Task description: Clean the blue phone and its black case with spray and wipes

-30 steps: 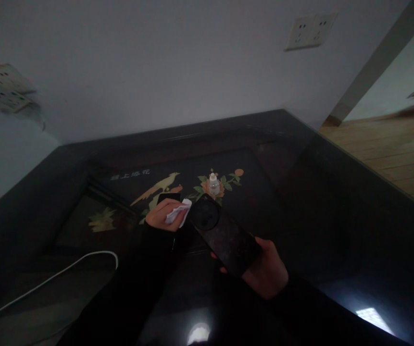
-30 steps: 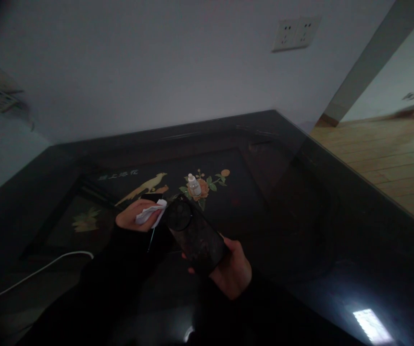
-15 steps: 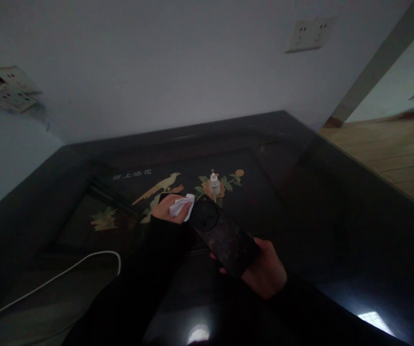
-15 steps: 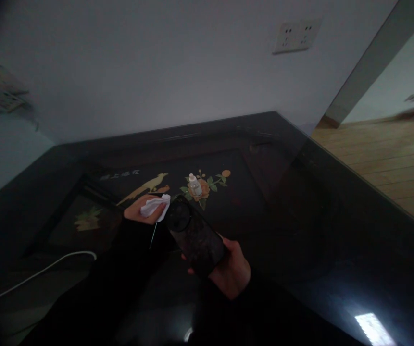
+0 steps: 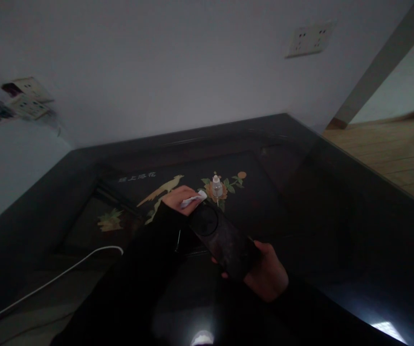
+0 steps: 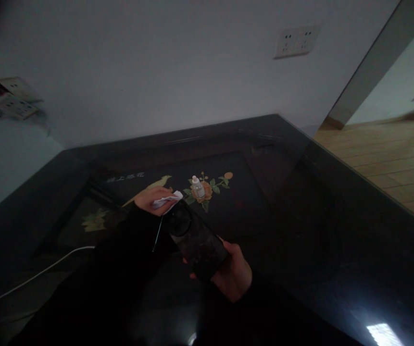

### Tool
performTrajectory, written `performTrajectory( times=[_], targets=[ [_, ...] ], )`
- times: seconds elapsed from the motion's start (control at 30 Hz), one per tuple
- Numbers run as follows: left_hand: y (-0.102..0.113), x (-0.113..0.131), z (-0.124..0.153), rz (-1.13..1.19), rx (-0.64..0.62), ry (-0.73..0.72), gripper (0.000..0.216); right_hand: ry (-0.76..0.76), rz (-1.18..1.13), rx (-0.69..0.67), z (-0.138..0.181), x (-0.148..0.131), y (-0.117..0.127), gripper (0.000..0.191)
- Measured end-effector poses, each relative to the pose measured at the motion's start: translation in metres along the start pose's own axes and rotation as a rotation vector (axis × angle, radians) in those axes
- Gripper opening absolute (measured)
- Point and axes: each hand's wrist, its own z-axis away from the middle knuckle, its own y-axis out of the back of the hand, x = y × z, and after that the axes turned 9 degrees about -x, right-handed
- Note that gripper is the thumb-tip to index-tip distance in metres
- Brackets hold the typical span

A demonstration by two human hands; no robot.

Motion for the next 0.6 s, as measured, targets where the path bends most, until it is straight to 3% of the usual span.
performTrajectory(
  times=[0.13,0.23,0.33,0.43,0.6],
  targets=[
    [0.005,0.005,-0.015,-0.017,-0.100,-0.119,0.019,-0.002,0.016,-0.001,0.001,0.000,-0.001,0.040],
    [0.015,-0.003,-0.005,-0.081,-0.143,-0.221,0.022,0.009,0.031,-0.009,0.001,0.000,-0.001,0.040],
    [0.023,-0.009,0.003,-0.097,-0.164,-0.222,0.020,-0.007,0.033,-0.019,0.001,0.002,-0.001,0.039],
    [0.016,0.004,-0.003,-0.059,-0.181,-0.210,0.021,-0.003,0.045,-0.039,0.000,0.004,0.000,0.040],
    [0.003,0.029,-0.017,-0.051,-0.204,-0.316,0.020,0.029,0.039,-0.039,0.000,0.004,0.001,0.042]
  ],
)
